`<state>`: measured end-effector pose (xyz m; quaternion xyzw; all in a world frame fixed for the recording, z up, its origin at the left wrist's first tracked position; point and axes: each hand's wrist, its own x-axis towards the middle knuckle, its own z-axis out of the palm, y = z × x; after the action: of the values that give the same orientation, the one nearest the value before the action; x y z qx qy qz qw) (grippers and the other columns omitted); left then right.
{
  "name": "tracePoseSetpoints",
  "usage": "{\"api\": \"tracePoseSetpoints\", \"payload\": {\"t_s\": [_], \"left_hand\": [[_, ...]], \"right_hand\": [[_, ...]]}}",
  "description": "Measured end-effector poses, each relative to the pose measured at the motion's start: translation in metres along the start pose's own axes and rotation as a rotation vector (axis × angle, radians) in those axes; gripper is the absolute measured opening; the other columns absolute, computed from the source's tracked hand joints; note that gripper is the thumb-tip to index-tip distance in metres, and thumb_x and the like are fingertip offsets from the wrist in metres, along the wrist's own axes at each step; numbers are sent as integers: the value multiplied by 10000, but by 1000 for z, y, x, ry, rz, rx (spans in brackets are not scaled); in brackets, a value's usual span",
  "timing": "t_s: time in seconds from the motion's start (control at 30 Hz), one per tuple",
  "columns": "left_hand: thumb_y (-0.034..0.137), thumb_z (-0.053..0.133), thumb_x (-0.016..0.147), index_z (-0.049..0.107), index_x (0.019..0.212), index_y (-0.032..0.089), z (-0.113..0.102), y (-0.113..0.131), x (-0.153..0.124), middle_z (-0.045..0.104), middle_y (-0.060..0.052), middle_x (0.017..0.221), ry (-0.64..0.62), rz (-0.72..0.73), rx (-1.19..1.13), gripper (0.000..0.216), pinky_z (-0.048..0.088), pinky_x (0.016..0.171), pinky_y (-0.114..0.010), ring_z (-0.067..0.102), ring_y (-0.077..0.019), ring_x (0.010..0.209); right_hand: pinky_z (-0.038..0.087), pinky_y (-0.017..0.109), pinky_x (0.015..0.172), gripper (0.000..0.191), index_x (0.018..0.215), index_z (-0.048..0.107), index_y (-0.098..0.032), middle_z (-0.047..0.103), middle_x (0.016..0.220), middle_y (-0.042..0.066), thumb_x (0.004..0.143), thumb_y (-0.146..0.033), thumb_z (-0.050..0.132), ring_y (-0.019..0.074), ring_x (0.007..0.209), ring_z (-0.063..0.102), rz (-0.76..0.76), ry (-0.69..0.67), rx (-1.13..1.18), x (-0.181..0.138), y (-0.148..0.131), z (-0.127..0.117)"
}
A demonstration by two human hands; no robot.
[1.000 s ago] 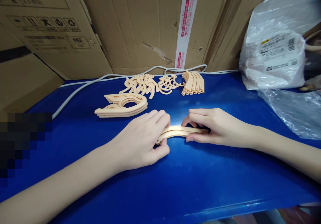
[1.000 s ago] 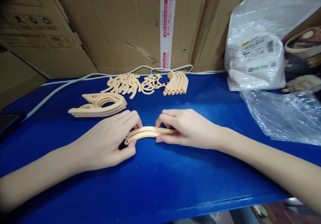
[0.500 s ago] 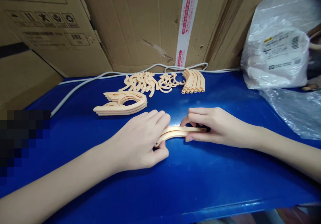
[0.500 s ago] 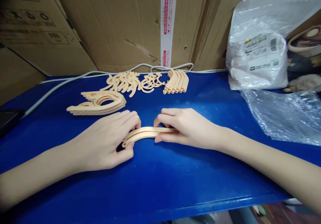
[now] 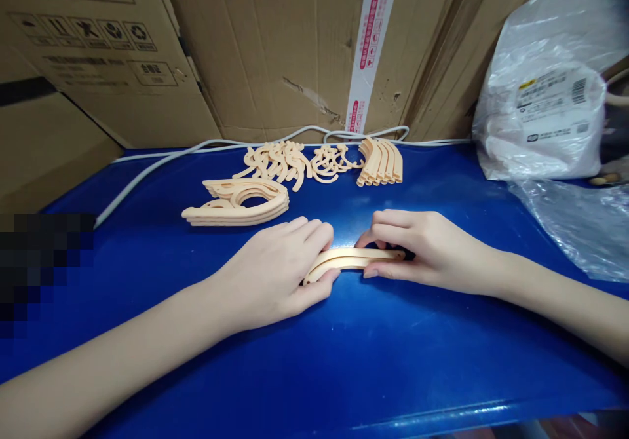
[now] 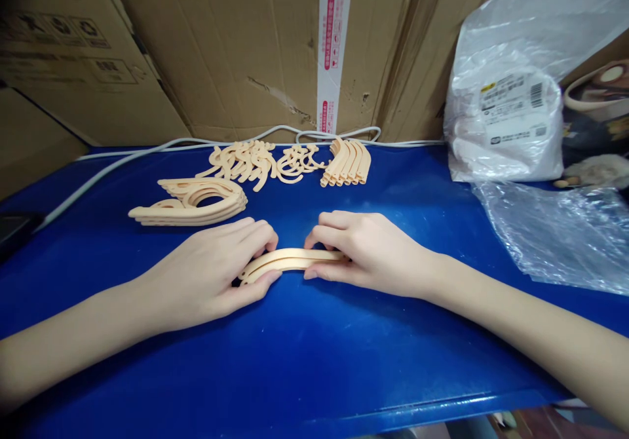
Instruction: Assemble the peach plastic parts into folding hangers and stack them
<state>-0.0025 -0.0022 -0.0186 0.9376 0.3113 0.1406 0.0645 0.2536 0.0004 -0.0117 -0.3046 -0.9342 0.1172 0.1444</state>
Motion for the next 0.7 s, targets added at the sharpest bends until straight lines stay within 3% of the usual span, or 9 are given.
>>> {"api": "tracePoseSetpoints", "payload": {"t_s": [0.2,0.4,0.57,0.7], "left_hand": [[309,484,938,481,868,202,-2,-4,-3,519,6,765,24,-37,5,127,295,582,-307,463,-174,652],[318,481,943,469,838,205,-3,-5,-6,524,2,763,17,-57,8,155,295,577,-309,470,-178,656],[313,485,937,471,833,202,-6,-3,-6,517,4,750,12,-58,5,152,293,567,-310,466,-177,645],[308,476,940,466,823,203,-10,-1,-5,515,5,743,-37,-81,-1,157,305,572,-311,470,-177,642]], "right_hand": [[446,279,701,379,1060,681,-156,678,902,58,1002,-483,497,168,778,633,-36,13,-140,15,1,-14],[422,314,723,240,1016,721,-160,706,967,86,986,-311,538,229,897,649,64,109,-439,62,22,-31],[352,298,654,216,1019,752,-165,700,995,84,940,-263,577,221,896,640,183,91,-506,102,40,-25],[315,296,646,202,954,758,-160,692,971,77,915,-228,572,203,879,620,173,50,-484,118,46,-19]]}}
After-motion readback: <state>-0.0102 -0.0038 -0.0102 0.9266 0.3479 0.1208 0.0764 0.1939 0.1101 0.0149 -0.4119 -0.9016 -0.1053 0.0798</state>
